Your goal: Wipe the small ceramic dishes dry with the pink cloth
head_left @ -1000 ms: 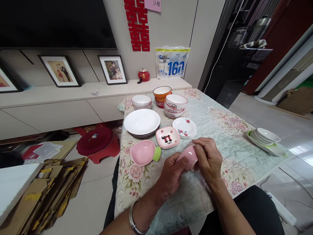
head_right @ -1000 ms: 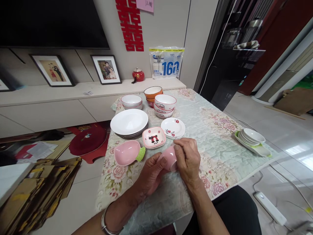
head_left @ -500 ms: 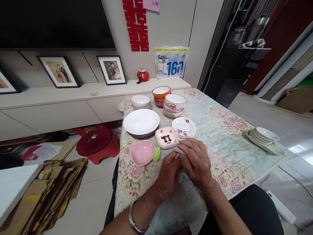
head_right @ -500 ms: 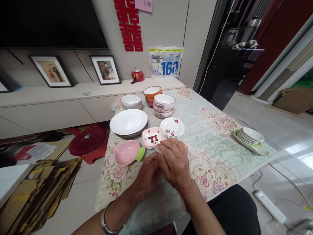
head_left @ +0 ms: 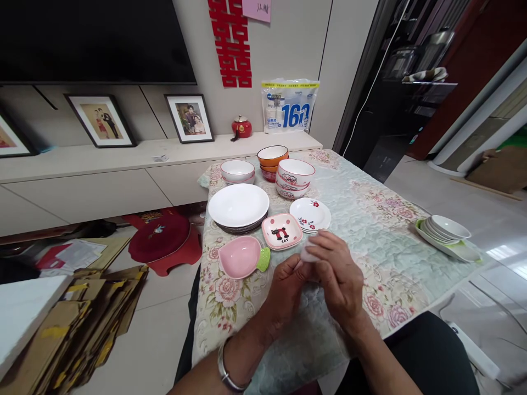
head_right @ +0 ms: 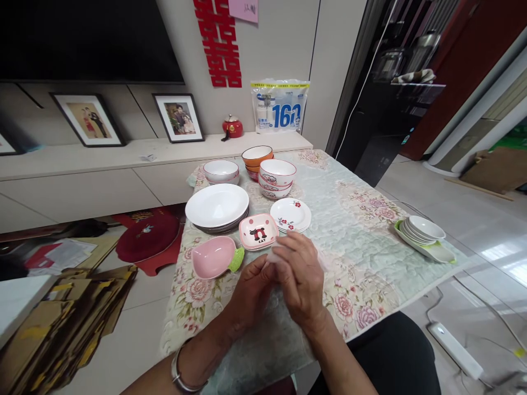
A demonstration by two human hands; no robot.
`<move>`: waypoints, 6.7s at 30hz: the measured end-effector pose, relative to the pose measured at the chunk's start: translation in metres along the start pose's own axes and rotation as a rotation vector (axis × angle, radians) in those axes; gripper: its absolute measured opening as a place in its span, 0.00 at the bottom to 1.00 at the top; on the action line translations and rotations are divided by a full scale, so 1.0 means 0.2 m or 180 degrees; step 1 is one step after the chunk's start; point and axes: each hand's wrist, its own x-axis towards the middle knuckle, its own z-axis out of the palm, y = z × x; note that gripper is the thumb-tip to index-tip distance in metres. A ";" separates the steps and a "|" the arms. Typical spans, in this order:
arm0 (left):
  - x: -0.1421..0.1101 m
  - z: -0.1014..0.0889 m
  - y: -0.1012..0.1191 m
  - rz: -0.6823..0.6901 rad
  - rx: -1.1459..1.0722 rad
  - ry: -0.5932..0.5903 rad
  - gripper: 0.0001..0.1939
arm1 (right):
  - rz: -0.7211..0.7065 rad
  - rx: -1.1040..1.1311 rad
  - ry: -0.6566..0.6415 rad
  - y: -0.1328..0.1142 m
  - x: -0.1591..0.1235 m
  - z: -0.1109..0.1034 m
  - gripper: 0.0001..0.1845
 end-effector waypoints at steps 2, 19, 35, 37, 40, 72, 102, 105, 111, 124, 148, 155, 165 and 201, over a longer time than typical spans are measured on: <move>0.00 0.00 0.01 0.0041 0.0030 -0.0044 0.11 | -0.0189 -0.0134 -0.0225 -0.04 0.00 0.01 0.13; -0.01 -0.01 0.02 -0.0074 -0.0224 0.0020 0.16 | 0.3153 0.3016 0.0422 0.15 0.05 -0.03 0.30; -0.01 -0.03 0.01 -0.0573 0.0118 -0.0472 0.19 | 0.0914 0.0264 -0.0622 0.14 0.05 -0.21 0.13; -0.01 -0.03 0.01 -0.0435 0.0170 -0.0458 0.16 | 0.0552 0.0012 -0.0641 0.09 0.06 -0.20 0.12; -0.01 -0.01 0.02 -0.0305 0.0304 -0.0548 0.13 | 0.0056 -0.0328 -0.0695 0.03 0.08 -0.16 0.10; 0.00 -0.03 -0.02 -0.0059 0.0058 -0.0217 0.12 | 0.0030 -0.0716 -0.0321 -0.06 0.02 0.00 0.32; 0.00 -0.01 0.02 0.0026 -0.0296 -0.0049 0.15 | 0.2212 0.1612 0.0614 0.10 0.00 0.03 0.24; 0.00 -0.02 0.02 0.0027 -0.0353 0.0015 0.16 | 0.2770 0.2481 0.0732 0.11 0.03 0.05 0.19; -0.01 0.00 0.03 -0.0302 -0.0339 -0.0220 0.15 | 0.2975 0.2528 0.0737 0.14 0.05 -0.02 0.09; -0.01 -0.05 -0.01 0.0038 0.0608 -0.0335 0.14 | 0.1175 0.0550 -0.0205 0.06 0.04 -0.07 0.13; -0.01 0.02 0.03 0.0020 -0.0046 -0.0011 0.12 | 0.0628 0.0235 -0.0173 -0.02 0.02 0.01 0.19; 0.00 0.01 0.02 0.0004 -0.0348 0.0155 0.15 | 0.1184 0.0216 0.0554 0.09 0.00 0.01 0.11; 0.02 0.00 0.04 -0.0049 -0.0592 0.0089 0.12 | 0.0176 -0.0136 -0.0555 0.00 0.06 -0.09 0.05; 0.04 -0.02 0.07 -0.0264 -0.1062 0.0319 0.21 | 0.0251 -0.0394 -0.1319 -0.06 0.06 -0.11 0.10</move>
